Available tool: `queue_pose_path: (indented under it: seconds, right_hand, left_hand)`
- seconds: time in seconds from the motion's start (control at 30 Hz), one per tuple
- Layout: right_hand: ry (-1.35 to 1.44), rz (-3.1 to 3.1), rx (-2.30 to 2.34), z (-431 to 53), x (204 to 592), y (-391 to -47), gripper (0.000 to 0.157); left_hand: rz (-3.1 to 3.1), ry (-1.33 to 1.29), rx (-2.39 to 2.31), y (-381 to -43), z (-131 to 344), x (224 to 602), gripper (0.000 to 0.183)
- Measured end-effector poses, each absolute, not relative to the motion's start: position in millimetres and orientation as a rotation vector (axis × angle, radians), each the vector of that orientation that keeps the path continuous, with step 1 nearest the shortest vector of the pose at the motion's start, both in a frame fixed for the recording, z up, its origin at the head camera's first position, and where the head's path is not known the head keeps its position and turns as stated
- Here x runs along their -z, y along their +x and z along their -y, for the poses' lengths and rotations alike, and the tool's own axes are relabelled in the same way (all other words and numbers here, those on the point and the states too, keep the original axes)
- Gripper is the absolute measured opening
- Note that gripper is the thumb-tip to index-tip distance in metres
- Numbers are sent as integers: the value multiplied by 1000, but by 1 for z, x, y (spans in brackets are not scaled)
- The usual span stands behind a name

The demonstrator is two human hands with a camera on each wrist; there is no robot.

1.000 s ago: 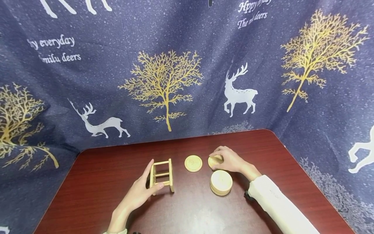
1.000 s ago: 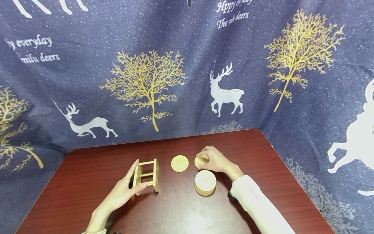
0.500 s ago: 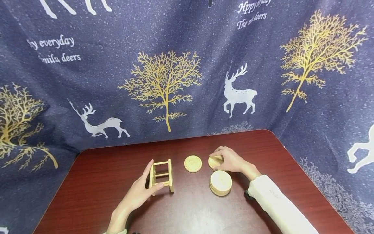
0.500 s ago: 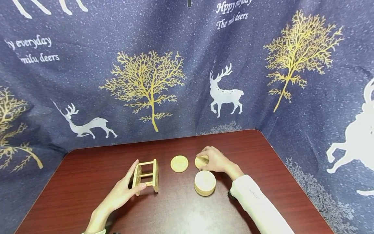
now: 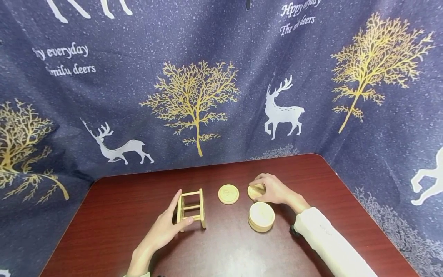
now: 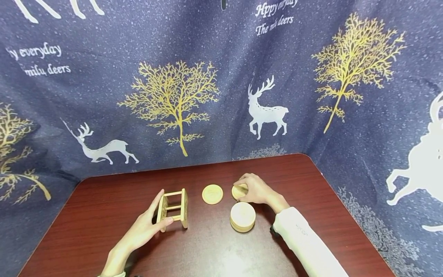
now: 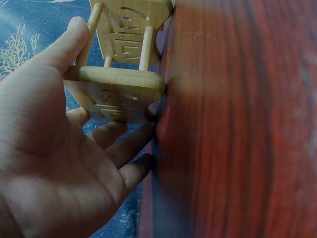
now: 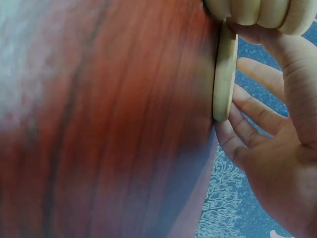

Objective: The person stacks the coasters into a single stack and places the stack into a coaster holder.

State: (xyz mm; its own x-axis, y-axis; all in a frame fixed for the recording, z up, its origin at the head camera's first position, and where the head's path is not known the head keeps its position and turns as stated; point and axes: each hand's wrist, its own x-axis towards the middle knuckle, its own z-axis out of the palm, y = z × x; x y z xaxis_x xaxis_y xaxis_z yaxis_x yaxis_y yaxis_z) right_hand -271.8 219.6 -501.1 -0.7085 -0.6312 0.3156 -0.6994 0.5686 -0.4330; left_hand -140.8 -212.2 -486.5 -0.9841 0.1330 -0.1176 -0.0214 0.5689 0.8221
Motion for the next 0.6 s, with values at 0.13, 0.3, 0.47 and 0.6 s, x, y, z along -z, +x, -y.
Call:
queue_pose_path:
  seconds: [0.13, 0.3, 0.47, 0.6]
  right_hand:
    - [1110, 2674, -850, -223, 502, -273, 56]
    - [1009, 2759, -828, -222, 490, -265, 55]
    - [996, 2753, -834, -223, 487, -263, 54]
    - [995, 2739, -847, -225, 487, -263, 54]
  left_hand:
    - [-2628, 93, -1384, -141, 212, 487, 110]
    - [-2636, 103, -1377, -141, 212, 487, 110]
    - [-2633, 105, -1379, -142, 213, 489, 110]
    - [-2636, 99, -1371, -143, 213, 491, 110]
